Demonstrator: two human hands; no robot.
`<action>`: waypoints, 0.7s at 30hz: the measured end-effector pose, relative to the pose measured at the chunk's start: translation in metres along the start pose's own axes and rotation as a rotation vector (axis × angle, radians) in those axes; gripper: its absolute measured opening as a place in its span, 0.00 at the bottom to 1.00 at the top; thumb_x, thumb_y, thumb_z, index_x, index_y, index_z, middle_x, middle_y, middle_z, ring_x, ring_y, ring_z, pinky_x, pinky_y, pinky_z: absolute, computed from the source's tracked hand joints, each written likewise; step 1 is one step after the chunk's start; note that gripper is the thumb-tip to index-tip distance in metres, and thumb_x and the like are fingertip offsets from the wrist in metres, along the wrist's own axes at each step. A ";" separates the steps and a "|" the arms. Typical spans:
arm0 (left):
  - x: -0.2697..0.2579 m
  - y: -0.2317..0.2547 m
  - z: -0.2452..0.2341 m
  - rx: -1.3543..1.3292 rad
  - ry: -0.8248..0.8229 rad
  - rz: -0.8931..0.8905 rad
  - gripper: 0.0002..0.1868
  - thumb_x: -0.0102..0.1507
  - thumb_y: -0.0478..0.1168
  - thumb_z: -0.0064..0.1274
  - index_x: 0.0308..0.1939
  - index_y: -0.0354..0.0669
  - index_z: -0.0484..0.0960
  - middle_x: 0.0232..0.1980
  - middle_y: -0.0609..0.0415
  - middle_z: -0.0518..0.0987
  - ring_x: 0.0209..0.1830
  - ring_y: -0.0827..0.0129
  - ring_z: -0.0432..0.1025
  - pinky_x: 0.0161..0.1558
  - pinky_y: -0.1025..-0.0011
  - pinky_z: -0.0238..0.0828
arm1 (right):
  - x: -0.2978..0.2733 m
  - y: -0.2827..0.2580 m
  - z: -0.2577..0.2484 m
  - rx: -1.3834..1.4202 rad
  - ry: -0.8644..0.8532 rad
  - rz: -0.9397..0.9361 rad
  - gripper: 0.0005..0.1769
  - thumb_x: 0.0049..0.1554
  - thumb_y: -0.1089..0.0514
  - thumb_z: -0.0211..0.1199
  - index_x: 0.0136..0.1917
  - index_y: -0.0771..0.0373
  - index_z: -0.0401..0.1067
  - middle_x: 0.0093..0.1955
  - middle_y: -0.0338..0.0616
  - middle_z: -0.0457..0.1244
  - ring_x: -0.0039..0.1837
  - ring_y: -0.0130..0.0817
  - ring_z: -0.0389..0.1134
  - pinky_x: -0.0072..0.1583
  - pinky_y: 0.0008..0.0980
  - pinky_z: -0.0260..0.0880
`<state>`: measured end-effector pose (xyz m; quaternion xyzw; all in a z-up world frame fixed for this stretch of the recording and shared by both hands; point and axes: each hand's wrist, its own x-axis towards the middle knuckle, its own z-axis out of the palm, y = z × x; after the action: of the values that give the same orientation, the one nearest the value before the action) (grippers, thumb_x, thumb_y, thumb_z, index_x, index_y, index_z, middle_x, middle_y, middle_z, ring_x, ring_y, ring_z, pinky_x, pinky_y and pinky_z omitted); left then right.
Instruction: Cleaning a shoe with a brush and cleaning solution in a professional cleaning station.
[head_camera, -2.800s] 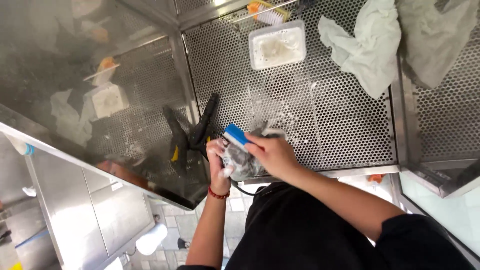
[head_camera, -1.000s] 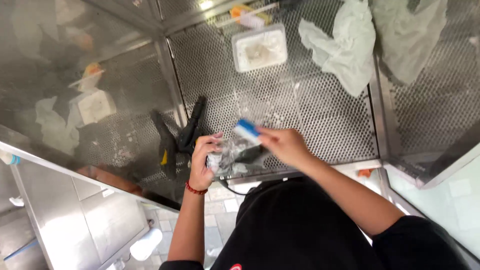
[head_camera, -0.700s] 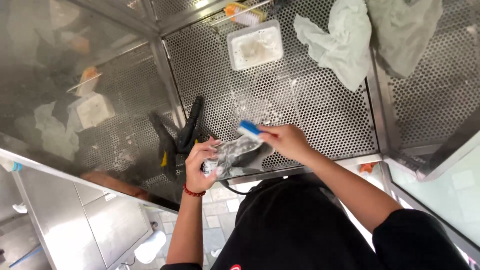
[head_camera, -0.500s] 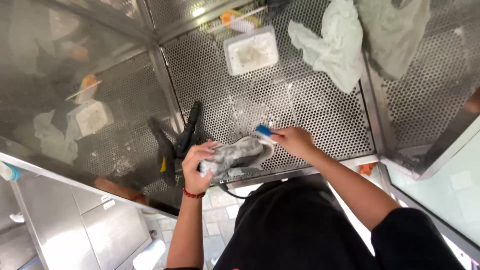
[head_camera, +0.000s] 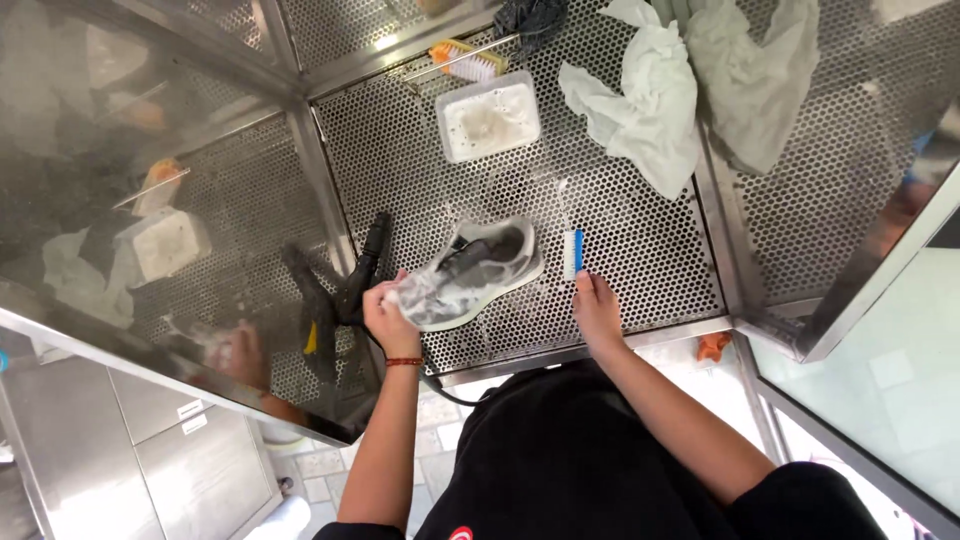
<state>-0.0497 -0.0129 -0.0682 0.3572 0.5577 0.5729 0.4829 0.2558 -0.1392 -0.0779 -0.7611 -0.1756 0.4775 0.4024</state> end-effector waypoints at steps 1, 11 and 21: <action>-0.004 -0.009 -0.008 0.176 -0.114 0.185 0.12 0.62 0.26 0.35 0.44 0.34 0.74 0.51 0.46 0.79 0.59 0.57 0.80 0.62 0.60 0.75 | 0.003 0.005 0.004 0.069 -0.030 0.041 0.28 0.66 0.36 0.50 0.48 0.64 0.69 0.31 0.36 0.58 0.32 0.25 0.57 0.35 0.30 0.59; -0.086 0.011 0.092 0.851 -0.546 0.419 0.19 0.56 0.32 0.56 0.52 0.37 0.80 0.49 0.41 0.82 0.51 0.45 0.76 0.55 0.55 0.73 | 0.003 0.048 0.036 0.150 -0.074 0.113 0.22 0.66 0.41 0.48 0.54 0.63 0.63 0.33 0.39 0.59 0.32 0.29 0.60 0.35 0.34 0.61; -0.035 0.001 0.144 0.658 -0.660 -0.313 0.17 0.67 0.44 0.55 0.51 0.32 0.81 0.47 0.42 0.83 0.45 0.55 0.77 0.48 0.61 0.74 | -0.017 -0.025 -0.009 -0.120 0.071 -0.124 0.28 0.65 0.44 0.52 0.68 0.66 0.64 0.38 0.44 0.65 0.35 0.31 0.63 0.39 0.36 0.63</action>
<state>0.0962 -0.0035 -0.0454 0.5652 0.5731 0.1432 0.5759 0.2589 -0.1385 -0.0464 -0.7880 -0.2364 0.4128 0.3907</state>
